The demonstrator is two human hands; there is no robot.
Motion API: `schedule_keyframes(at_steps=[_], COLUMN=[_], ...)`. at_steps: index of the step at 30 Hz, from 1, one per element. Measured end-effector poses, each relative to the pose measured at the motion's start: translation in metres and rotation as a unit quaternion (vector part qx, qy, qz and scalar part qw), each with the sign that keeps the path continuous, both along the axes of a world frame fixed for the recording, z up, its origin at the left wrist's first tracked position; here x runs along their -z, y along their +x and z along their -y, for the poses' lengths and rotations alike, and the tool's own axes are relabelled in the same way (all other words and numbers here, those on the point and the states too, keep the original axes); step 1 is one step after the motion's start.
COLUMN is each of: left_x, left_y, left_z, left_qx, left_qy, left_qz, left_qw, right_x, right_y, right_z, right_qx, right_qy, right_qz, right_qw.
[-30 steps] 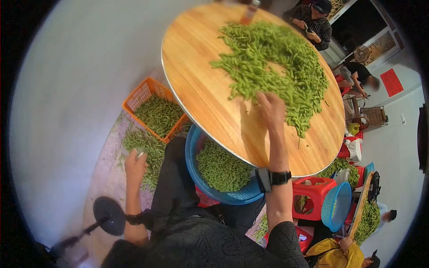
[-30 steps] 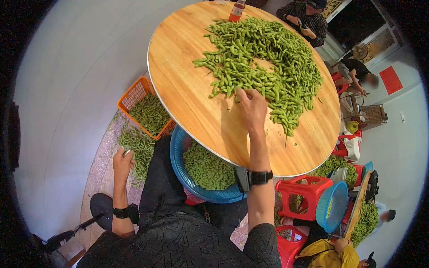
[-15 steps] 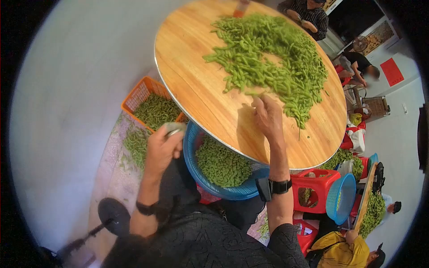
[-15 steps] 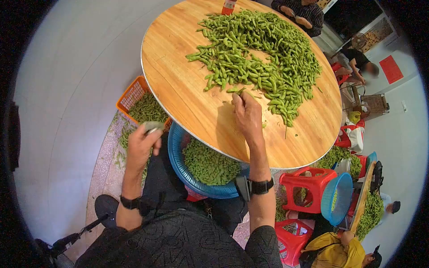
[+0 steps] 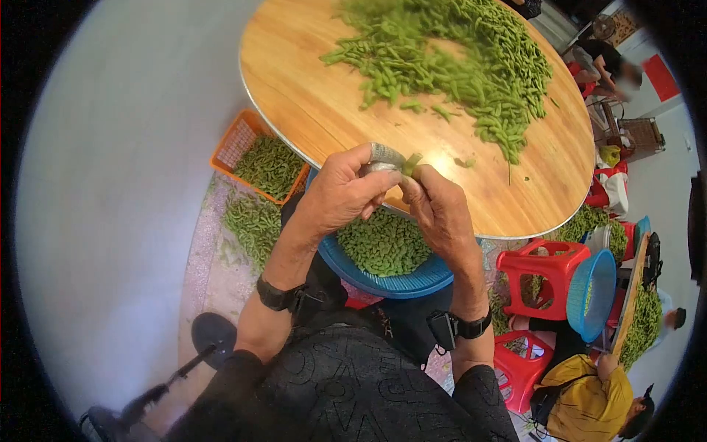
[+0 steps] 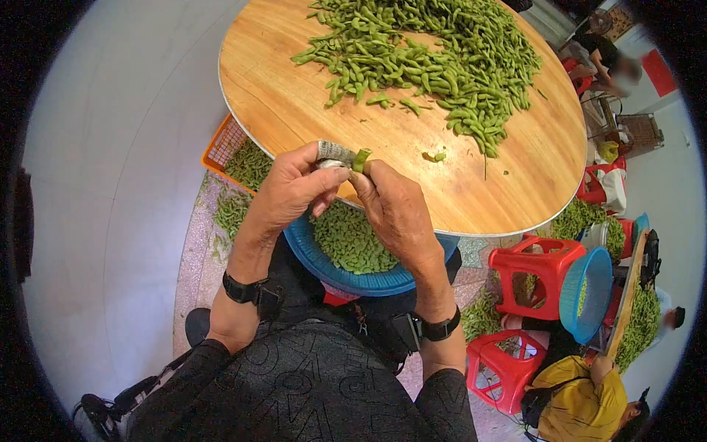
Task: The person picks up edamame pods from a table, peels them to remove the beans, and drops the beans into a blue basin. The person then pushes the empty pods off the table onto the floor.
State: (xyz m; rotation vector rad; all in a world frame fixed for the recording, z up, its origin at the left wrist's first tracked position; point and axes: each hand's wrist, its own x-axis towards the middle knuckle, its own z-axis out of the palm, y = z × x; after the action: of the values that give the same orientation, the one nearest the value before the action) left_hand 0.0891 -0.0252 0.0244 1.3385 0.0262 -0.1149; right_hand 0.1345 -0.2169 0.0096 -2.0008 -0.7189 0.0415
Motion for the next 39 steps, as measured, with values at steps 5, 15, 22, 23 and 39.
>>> schedule_keyframes(at_steps=[5,15,22,23,39], left_x=[-0.002,-0.013,-0.022,-0.022,-0.009], left_y=[-0.003,-0.009,-0.012,-0.013,-0.031], left_z=[0.000,-0.002,-0.004,-0.004,0.003], left_qx=[0.017,0.070,0.106,0.105,0.085], left_qy=[0.011,0.035,0.051,0.051,-0.039], left_qz=[-0.002,-0.039,-0.063,-0.063,-0.016], left_qw=[1.000,0.996,0.991,0.991,0.995], right_x=[-0.010,-0.021,-0.028,-0.028,0.015], right_y=[-0.004,-0.012,-0.018,-0.018,-0.040], right_z=[0.007,0.021,0.024,0.025,0.021], right_qx=[-0.028,-0.063,-0.066,-0.073,-0.180], right_qy=[-0.033,-0.064,-0.109,-0.111,0.346], right_qz=[0.033,0.046,0.131,0.128,-0.452], right_qw=[0.999,0.995,0.983,0.983,0.802])
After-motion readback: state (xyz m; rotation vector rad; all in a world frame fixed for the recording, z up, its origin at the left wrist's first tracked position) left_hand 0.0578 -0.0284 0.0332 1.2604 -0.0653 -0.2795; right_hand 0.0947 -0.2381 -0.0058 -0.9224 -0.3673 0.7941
